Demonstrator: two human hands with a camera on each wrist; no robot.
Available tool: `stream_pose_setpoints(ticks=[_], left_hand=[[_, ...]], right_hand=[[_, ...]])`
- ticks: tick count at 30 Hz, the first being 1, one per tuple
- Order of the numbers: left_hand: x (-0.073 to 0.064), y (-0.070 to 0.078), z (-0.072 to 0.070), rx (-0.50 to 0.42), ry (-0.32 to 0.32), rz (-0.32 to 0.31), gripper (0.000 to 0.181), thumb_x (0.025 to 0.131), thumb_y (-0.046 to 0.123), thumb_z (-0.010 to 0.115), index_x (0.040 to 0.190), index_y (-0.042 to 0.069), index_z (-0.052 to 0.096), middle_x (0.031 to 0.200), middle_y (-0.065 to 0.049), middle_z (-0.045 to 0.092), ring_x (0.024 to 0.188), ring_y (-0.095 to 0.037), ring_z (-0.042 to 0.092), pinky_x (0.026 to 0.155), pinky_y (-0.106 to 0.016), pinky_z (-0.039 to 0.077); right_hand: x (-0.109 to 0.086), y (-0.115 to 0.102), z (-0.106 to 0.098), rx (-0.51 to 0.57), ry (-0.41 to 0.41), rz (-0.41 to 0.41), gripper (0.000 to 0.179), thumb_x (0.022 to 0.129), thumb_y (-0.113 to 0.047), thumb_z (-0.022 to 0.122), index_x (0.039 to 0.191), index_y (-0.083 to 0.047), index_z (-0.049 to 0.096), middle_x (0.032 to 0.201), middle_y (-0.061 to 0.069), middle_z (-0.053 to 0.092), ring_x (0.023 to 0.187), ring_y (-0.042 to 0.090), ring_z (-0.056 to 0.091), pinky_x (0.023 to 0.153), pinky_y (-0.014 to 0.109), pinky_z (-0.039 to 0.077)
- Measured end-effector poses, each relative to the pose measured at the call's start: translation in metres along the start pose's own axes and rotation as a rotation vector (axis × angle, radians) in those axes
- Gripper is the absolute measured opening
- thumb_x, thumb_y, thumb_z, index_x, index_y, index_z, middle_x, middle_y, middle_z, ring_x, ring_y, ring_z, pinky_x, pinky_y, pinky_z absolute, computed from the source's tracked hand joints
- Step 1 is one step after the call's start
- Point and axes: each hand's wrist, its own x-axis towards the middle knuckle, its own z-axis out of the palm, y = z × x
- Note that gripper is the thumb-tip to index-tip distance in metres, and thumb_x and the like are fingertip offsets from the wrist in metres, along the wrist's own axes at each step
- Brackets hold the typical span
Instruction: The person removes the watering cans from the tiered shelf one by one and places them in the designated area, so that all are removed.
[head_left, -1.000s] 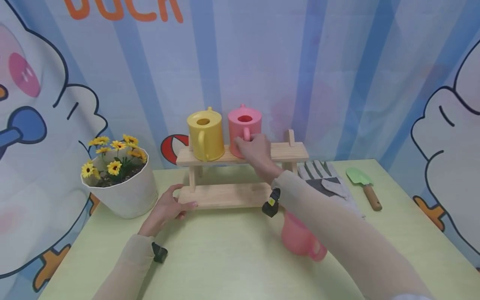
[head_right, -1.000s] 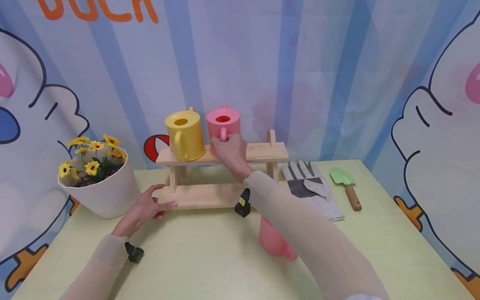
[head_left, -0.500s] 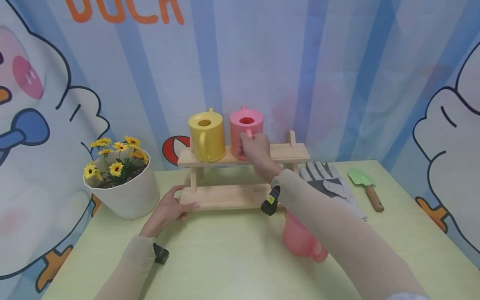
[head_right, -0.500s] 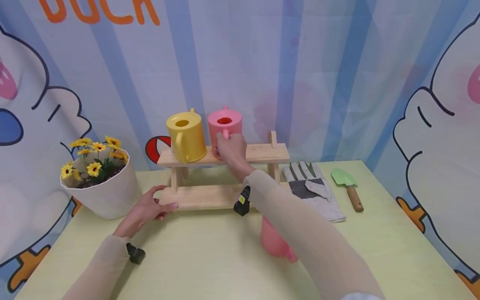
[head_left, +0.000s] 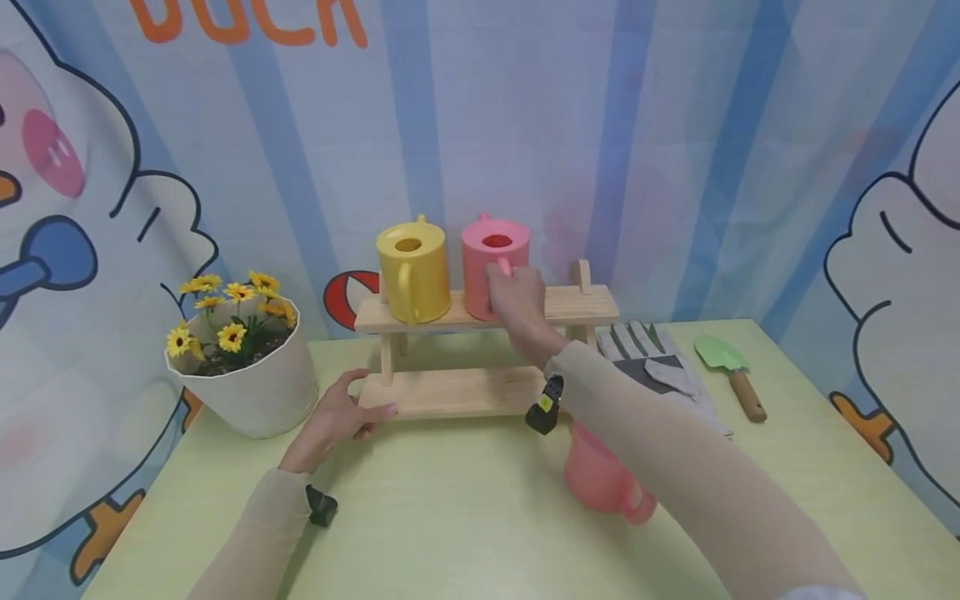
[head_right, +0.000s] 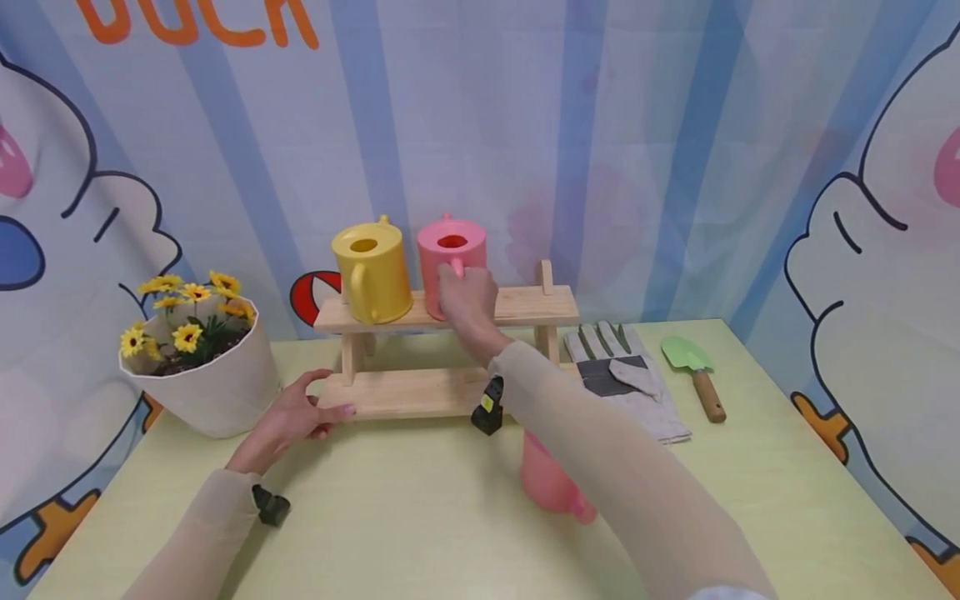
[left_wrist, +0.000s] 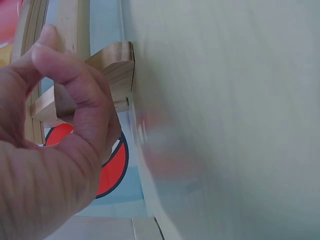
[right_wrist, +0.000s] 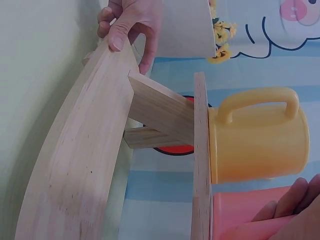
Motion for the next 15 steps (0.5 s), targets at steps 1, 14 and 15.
stream_pose_setpoints(ticks=[1,14,15], left_hand=[[0.0,0.0,0.0,-0.001,-0.002,0.0,0.101,0.096,0.03,0.087,0.17,0.007,0.023,0.088,-0.007,0.064,0.068,-0.015,0.058,0.066,-0.028,0.048],[-0.001,0.0,0.0,-0.007,-0.002,0.006,0.101,0.096,0.029,0.087,0.17,0.006,0.023,0.092,-0.008,0.063,0.067,-0.014,0.057,0.065,-0.027,0.049],[-0.001,0.0,0.0,-0.008,-0.002,0.008,0.1,0.096,0.028,0.087,0.17,0.006,0.023,0.091,-0.008,0.063,0.067,-0.014,0.057,0.065,-0.027,0.049]], right_hand=[[-0.001,0.001,0.0,-0.001,0.002,-0.007,0.034,0.108,-0.027,0.052,0.077,-0.016,0.056,0.075,-0.002,0.057,0.071,0.013,0.054,0.066,0.027,0.044],[-0.02,0.0,-0.01,-0.002,-0.005,-0.074,0.034,0.108,-0.027,0.052,0.077,-0.015,0.055,0.075,0.001,0.058,0.066,0.014,0.051,0.059,0.028,0.04],[-0.023,0.0,-0.01,-0.005,-0.006,-0.081,0.034,0.108,-0.027,0.052,0.077,-0.015,0.055,0.074,0.001,0.058,0.066,0.014,0.051,0.059,0.028,0.04]])
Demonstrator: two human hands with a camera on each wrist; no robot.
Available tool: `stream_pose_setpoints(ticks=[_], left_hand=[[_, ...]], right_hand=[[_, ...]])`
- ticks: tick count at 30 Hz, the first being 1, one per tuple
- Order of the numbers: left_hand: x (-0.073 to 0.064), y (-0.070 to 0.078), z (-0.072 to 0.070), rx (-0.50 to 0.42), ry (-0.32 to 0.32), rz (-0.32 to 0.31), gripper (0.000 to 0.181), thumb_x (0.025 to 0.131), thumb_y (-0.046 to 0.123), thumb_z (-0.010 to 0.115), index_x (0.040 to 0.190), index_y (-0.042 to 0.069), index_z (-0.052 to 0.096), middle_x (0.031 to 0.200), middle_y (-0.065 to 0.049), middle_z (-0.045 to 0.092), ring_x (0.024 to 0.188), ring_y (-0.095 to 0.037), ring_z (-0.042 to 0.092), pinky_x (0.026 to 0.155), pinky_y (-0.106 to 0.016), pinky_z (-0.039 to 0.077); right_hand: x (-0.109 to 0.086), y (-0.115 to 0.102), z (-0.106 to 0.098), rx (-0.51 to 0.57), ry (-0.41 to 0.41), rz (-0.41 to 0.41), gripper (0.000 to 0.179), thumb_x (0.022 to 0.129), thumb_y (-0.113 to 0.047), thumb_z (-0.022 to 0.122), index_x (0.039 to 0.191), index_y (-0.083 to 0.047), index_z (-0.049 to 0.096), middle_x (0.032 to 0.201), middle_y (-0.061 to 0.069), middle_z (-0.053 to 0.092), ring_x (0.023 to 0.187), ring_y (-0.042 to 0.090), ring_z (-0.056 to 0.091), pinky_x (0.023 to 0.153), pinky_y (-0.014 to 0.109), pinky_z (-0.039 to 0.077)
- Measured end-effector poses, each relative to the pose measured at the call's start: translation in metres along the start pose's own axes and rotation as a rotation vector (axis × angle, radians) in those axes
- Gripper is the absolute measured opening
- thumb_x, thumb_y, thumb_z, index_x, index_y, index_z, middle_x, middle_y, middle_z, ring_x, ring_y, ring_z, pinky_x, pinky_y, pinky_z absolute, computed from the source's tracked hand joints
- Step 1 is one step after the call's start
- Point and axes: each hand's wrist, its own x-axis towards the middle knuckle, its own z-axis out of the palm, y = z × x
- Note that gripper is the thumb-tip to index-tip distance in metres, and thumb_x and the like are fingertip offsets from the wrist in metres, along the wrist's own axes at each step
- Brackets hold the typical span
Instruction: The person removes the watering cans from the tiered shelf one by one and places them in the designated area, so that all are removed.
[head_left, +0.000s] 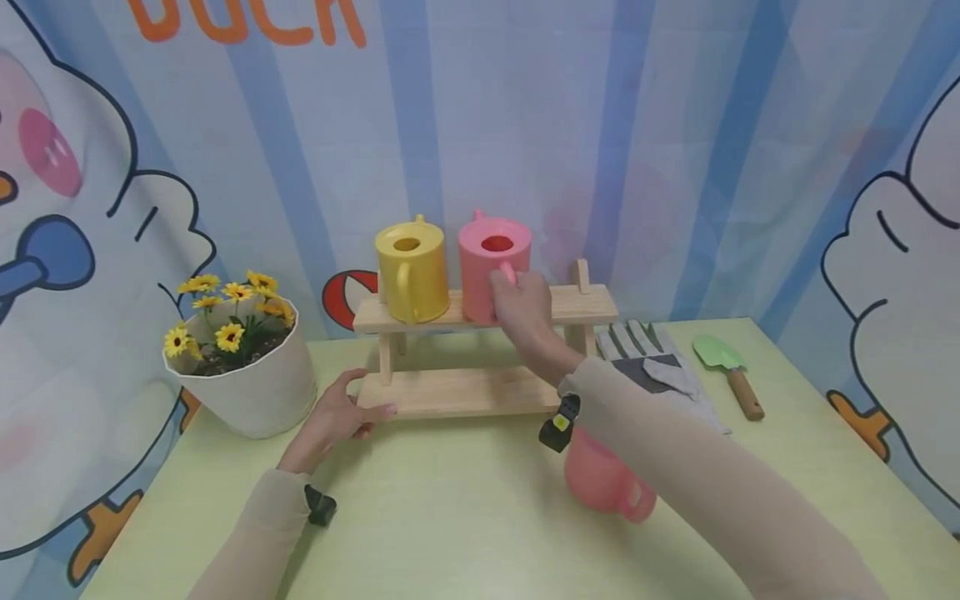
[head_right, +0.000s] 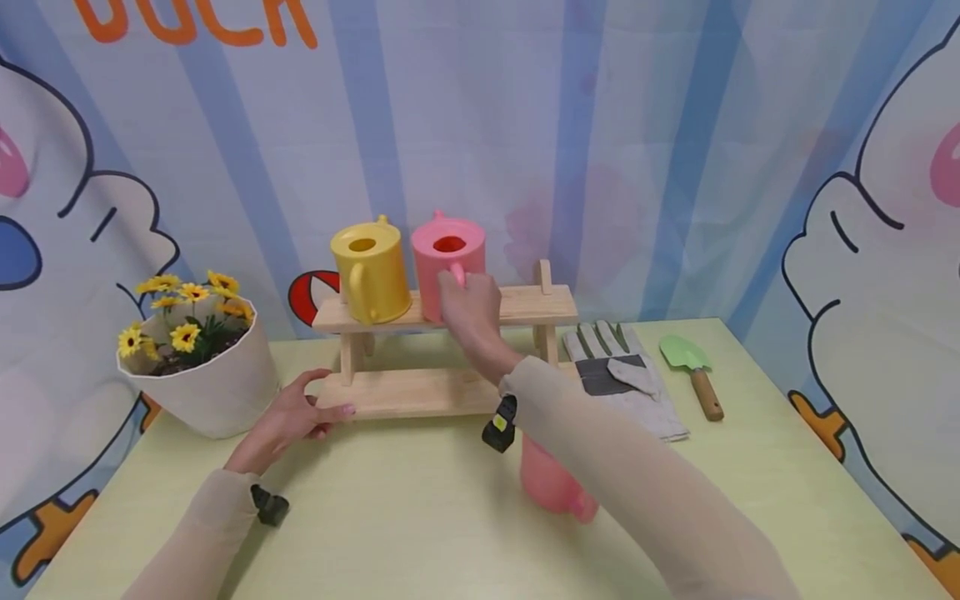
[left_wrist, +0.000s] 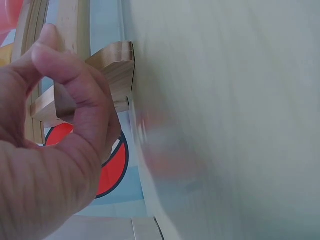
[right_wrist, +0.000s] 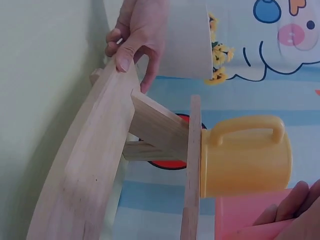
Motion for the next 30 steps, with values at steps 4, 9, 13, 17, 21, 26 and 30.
stream_pose_setpoints(ticks=[4,9,13,17,21,26,30], left_hand=[[-0.001,0.0,0.0,0.001,-0.002,0.004,0.1,0.096,0.028,0.087,0.169,0.006,0.023,0.088,-0.007,0.063,0.066,-0.014,0.057,0.065,-0.027,0.049],[-0.001,0.001,0.0,0.004,-0.001,-0.002,0.1,0.096,0.029,0.087,0.169,0.006,0.023,0.089,-0.007,0.063,0.068,-0.015,0.057,0.065,-0.028,0.048],[-0.001,0.001,0.0,0.001,0.002,-0.006,0.1,0.096,0.029,0.087,0.169,0.006,0.023,0.091,-0.008,0.064,0.068,-0.015,0.057,0.066,-0.028,0.049],[0.0,0.001,-0.001,-0.002,-0.004,-0.008,0.1,0.096,0.03,0.087,0.169,0.007,0.023,0.093,-0.008,0.064,0.069,-0.015,0.058,0.066,-0.028,0.049],[-0.001,0.001,-0.003,-0.003,-0.014,-0.012,0.101,0.095,0.031,0.087,0.17,0.007,0.023,0.094,-0.008,0.064,0.07,-0.016,0.058,0.067,-0.028,0.05],[-0.001,0.002,-0.003,-0.004,-0.016,-0.003,0.101,0.096,0.03,0.087,0.17,0.006,0.023,0.094,-0.008,0.063,0.07,-0.015,0.058,0.066,-0.028,0.05],[-0.002,0.001,-0.002,-0.003,-0.017,0.003,0.101,0.096,0.03,0.087,0.169,0.006,0.023,0.094,-0.008,0.063,0.069,-0.015,0.058,0.066,-0.028,0.05]], right_hand=[[-0.009,0.001,-0.004,0.006,-0.014,-0.019,0.034,0.108,-0.025,0.053,0.076,-0.015,0.053,0.07,-0.001,0.054,0.064,0.015,0.049,0.06,0.028,0.041],[-0.021,0.002,-0.009,0.037,-0.021,-0.027,0.031,0.107,-0.022,0.053,0.077,-0.014,0.055,0.07,-0.001,0.054,0.065,0.015,0.048,0.064,0.029,0.045],[-0.031,0.0,-0.014,0.007,-0.014,-0.002,0.032,0.107,-0.025,0.054,0.077,-0.014,0.057,0.072,0.0,0.057,0.064,0.016,0.047,0.063,0.029,0.043],[-0.043,0.002,-0.018,-0.014,-0.007,-0.002,0.037,0.106,-0.025,0.053,0.071,-0.013,0.055,0.066,-0.001,0.056,0.06,0.016,0.043,0.057,0.029,0.036],[-0.053,0.007,-0.021,-0.005,-0.027,-0.03,0.039,0.103,-0.022,0.053,0.066,-0.013,0.053,0.06,-0.002,0.053,0.055,0.015,0.04,0.054,0.028,0.033],[-0.066,0.015,-0.027,-0.001,-0.066,-0.053,0.036,0.104,-0.019,0.051,0.07,-0.01,0.055,0.062,-0.001,0.054,0.056,0.016,0.041,0.054,0.028,0.034],[-0.079,0.021,-0.032,-0.014,-0.079,-0.012,0.034,0.106,-0.02,0.051,0.074,-0.009,0.058,0.064,0.001,0.055,0.056,0.017,0.042,0.053,0.028,0.033]])
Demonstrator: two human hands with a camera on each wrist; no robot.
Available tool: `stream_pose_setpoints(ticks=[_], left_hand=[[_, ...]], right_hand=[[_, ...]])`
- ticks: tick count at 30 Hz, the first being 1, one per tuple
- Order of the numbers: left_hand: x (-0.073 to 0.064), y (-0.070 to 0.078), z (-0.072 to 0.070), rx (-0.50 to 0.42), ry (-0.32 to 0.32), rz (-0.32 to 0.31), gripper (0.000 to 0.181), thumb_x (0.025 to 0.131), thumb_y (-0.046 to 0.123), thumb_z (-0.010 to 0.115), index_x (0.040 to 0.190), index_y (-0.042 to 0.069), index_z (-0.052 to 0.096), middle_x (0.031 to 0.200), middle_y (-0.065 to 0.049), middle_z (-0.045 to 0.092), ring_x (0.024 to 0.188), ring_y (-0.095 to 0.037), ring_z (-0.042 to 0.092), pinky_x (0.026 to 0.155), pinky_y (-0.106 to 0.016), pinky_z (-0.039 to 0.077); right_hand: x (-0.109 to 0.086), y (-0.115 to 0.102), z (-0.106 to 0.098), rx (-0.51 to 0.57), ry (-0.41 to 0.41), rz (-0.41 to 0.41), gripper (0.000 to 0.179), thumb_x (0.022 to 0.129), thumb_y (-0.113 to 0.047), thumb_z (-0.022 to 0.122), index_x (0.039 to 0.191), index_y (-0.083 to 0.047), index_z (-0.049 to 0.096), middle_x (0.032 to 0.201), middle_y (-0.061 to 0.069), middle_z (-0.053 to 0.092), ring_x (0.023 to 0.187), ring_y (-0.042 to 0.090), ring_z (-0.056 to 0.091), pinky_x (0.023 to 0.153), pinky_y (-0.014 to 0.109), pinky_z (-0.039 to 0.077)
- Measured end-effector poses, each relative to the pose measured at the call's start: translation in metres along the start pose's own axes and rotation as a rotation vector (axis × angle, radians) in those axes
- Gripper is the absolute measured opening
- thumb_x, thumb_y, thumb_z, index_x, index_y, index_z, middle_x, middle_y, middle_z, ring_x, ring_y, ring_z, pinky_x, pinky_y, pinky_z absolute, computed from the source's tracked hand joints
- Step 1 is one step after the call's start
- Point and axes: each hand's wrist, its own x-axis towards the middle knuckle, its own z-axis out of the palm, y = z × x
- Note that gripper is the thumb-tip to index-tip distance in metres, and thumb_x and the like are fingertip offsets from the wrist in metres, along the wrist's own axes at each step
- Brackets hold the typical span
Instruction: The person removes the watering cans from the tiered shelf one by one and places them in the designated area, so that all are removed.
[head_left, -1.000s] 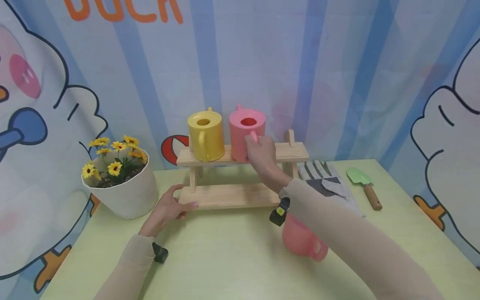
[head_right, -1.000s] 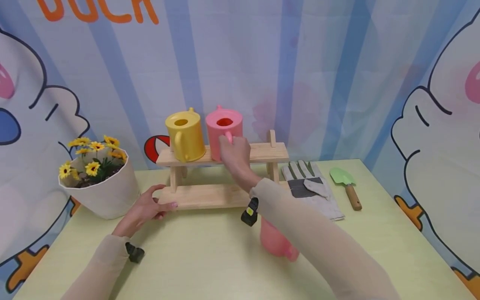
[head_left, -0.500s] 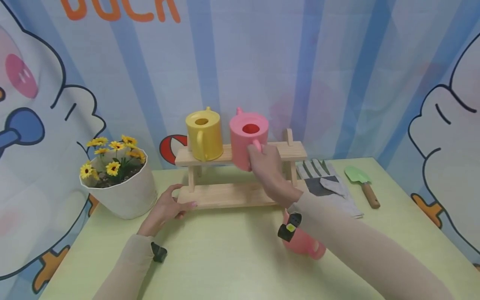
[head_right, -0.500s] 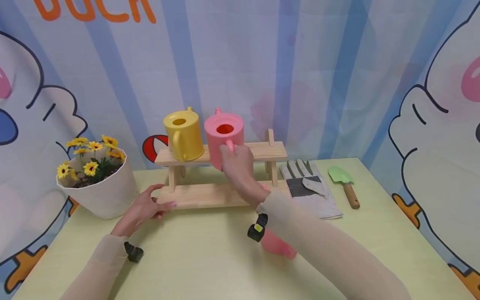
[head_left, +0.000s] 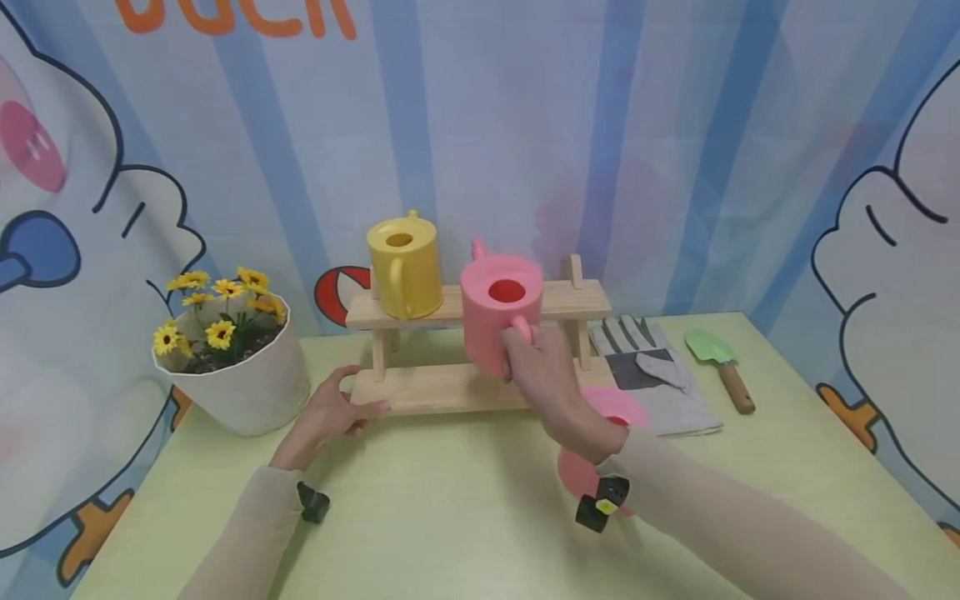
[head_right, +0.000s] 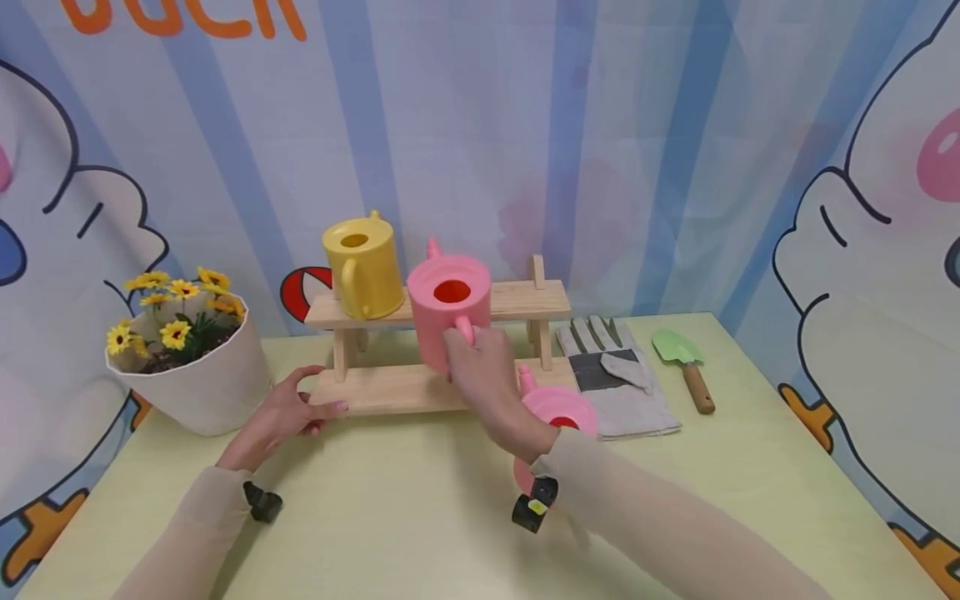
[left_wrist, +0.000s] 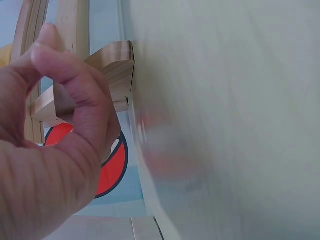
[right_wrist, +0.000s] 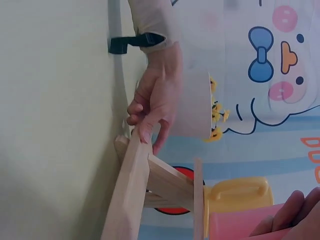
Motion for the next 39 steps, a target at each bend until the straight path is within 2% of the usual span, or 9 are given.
stream_pose_setpoints(ticks=[9,14,21,25,31,39], left_hand=[[0.001,-0.001,0.0,-0.011,-0.007,0.022,0.101,0.096,0.029,0.087,0.169,0.004,0.023,0.09,-0.006,0.062,0.067,-0.014,0.057,0.065,-0.027,0.05],[0.002,-0.002,0.0,-0.01,-0.008,0.006,0.101,0.096,0.03,0.087,0.169,0.005,0.023,0.089,-0.005,0.062,0.067,-0.014,0.057,0.065,-0.027,0.049],[0.004,-0.001,0.001,-0.009,-0.001,-0.015,0.102,0.095,0.03,0.088,0.17,0.007,0.023,0.092,-0.007,0.062,0.068,-0.015,0.058,0.067,-0.028,0.049],[0.003,-0.001,0.0,-0.015,-0.005,-0.012,0.103,0.095,0.03,0.088,0.17,0.006,0.022,0.092,-0.007,0.062,0.068,-0.015,0.058,0.067,-0.028,0.049],[0.003,-0.001,0.0,-0.019,-0.007,-0.003,0.103,0.095,0.028,0.088,0.17,0.005,0.021,0.09,-0.006,0.062,0.067,-0.015,0.058,0.067,-0.028,0.049],[0.002,-0.001,0.001,-0.009,0.0,-0.006,0.102,0.095,0.029,0.088,0.169,0.006,0.023,0.091,-0.006,0.062,0.067,-0.014,0.058,0.067,-0.028,0.049]], right_hand=[[-0.031,0.013,-0.004,-0.023,-0.024,0.061,0.034,0.108,-0.022,0.058,0.077,-0.007,0.061,0.064,0.004,0.056,0.054,0.017,0.045,0.051,0.026,0.034],[-0.047,0.024,-0.004,-0.06,-0.043,0.068,0.037,0.108,-0.023,0.059,0.074,-0.006,0.06,0.063,0.005,0.058,0.052,0.017,0.045,0.05,0.024,0.032],[-0.064,0.038,-0.005,-0.13,-0.044,0.151,0.038,0.108,-0.032,0.062,0.077,-0.009,0.065,0.063,0.006,0.061,0.05,0.018,0.048,0.049,0.022,0.033],[-0.071,0.045,-0.005,-0.138,-0.047,0.171,0.038,0.108,-0.031,0.062,0.077,-0.009,0.065,0.062,0.005,0.06,0.049,0.017,0.047,0.048,0.022,0.033],[-0.077,0.056,-0.003,-0.099,-0.047,0.176,0.036,0.108,-0.022,0.06,0.075,-0.006,0.063,0.061,0.002,0.06,0.048,0.014,0.045,0.048,0.021,0.031],[-0.085,0.074,-0.001,-0.07,-0.058,0.193,0.035,0.109,-0.018,0.059,0.077,-0.003,0.064,0.062,0.003,0.06,0.05,0.014,0.048,0.05,0.02,0.032]])
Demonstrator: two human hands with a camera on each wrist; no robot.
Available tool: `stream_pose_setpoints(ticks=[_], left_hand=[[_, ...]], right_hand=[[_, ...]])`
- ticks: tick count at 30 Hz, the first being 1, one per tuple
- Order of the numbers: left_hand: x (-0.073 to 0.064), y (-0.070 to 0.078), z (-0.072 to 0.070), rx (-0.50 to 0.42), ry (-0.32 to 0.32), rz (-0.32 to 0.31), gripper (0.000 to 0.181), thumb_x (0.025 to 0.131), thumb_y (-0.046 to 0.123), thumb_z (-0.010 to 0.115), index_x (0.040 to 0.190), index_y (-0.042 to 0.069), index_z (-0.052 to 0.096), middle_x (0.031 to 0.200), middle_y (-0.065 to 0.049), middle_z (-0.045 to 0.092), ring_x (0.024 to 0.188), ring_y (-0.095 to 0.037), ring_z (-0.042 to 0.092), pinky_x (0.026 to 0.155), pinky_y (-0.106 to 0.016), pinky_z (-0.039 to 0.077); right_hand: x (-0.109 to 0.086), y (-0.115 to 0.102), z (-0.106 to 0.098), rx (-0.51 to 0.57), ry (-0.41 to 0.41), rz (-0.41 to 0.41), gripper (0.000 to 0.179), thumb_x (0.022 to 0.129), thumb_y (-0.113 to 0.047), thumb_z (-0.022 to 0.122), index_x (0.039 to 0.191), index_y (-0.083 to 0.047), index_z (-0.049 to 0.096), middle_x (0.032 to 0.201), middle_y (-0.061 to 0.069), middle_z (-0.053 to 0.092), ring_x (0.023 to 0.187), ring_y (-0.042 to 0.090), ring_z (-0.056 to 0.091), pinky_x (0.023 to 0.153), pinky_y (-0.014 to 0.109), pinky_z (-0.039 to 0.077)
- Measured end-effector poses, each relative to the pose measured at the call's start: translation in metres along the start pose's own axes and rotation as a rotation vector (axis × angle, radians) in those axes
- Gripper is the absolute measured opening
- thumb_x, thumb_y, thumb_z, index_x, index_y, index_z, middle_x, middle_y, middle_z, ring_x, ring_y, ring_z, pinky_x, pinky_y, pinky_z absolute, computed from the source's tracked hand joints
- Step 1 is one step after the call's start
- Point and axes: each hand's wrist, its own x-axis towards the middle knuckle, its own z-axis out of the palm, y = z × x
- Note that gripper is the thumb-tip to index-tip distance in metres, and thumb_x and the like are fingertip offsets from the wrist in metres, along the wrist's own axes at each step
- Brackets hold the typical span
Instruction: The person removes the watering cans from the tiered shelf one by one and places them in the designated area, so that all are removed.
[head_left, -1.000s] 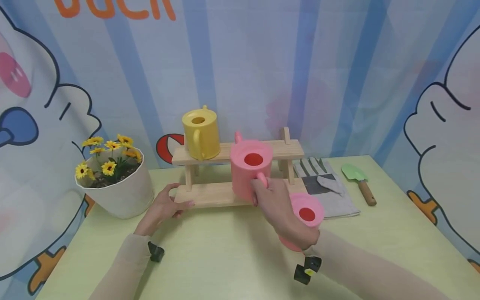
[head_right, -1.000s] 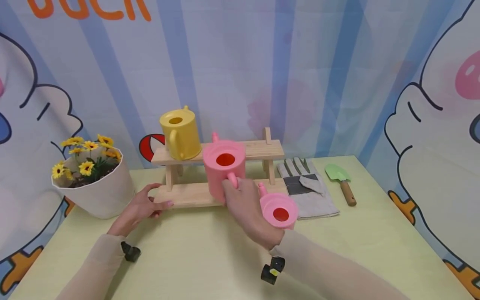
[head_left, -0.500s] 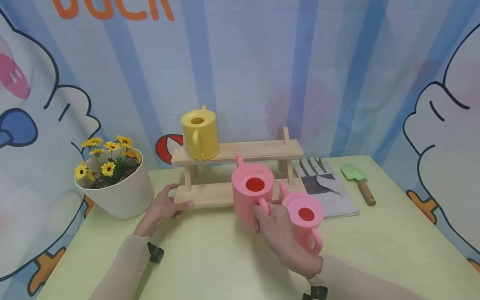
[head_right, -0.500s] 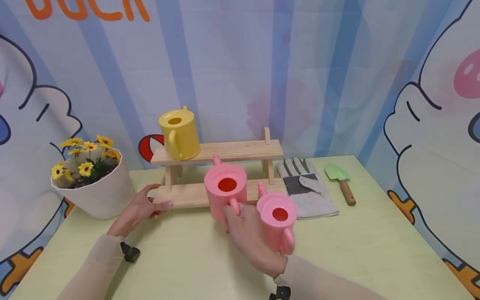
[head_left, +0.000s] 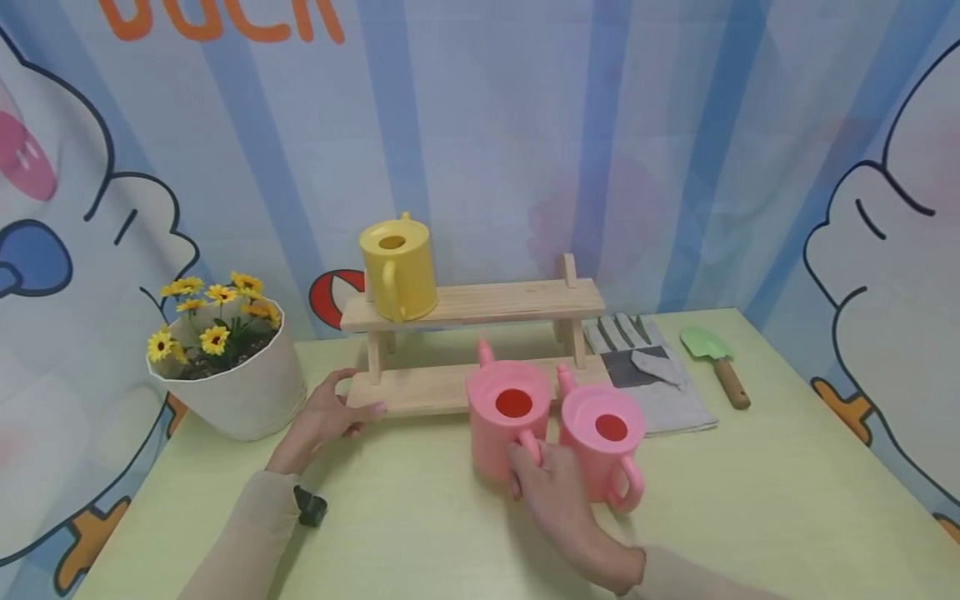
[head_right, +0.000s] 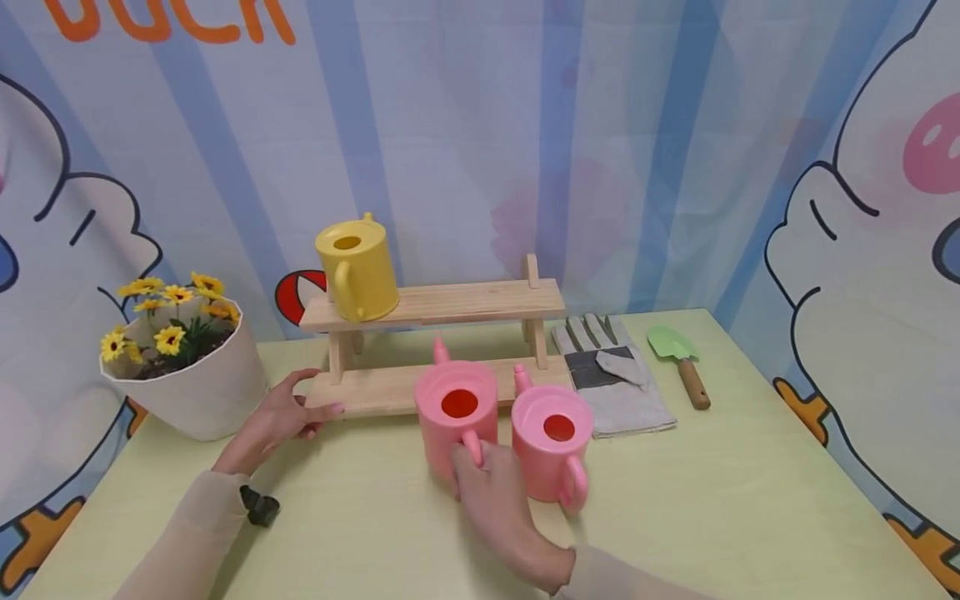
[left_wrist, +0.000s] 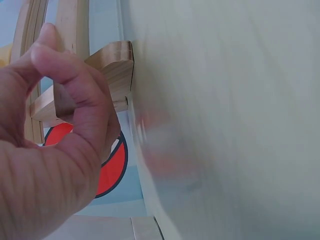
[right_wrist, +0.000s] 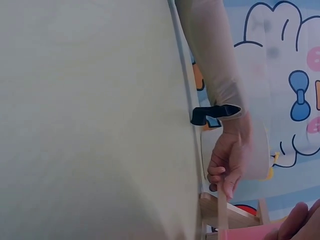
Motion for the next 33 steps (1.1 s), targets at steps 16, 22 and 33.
stream_pose_setpoints(ticks=[16,22,33], left_hand=[[0.0,0.0,-0.001,0.004,-0.005,0.005,0.102,0.095,0.031,0.088,0.17,0.006,0.022,0.091,-0.006,0.062,0.07,-0.014,0.058,0.068,-0.028,0.049],[0.001,-0.001,-0.001,0.0,-0.003,0.002,0.101,0.095,0.029,0.088,0.169,0.007,0.023,0.09,-0.005,0.062,0.068,-0.014,0.058,0.067,-0.028,0.049],[-0.001,-0.001,-0.001,0.002,-0.003,0.011,0.101,0.096,0.029,0.087,0.17,0.006,0.022,0.09,-0.006,0.062,0.068,-0.014,0.058,0.066,-0.028,0.049]], right_hand=[[-0.005,0.028,0.008,0.022,-0.035,0.044,0.035,0.109,-0.02,0.059,0.082,0.001,0.067,0.065,0.004,0.063,0.053,0.015,0.053,0.051,0.018,0.034],[-0.007,0.033,0.01,0.049,-0.021,0.036,0.036,0.109,-0.019,0.059,0.08,0.001,0.066,0.064,0.004,0.061,0.054,0.016,0.052,0.05,0.019,0.032],[-0.01,0.043,0.012,0.091,0.015,-0.013,0.039,0.107,-0.014,0.061,0.074,0.007,0.063,0.062,0.001,0.057,0.055,0.009,0.047,0.051,0.019,0.029]])
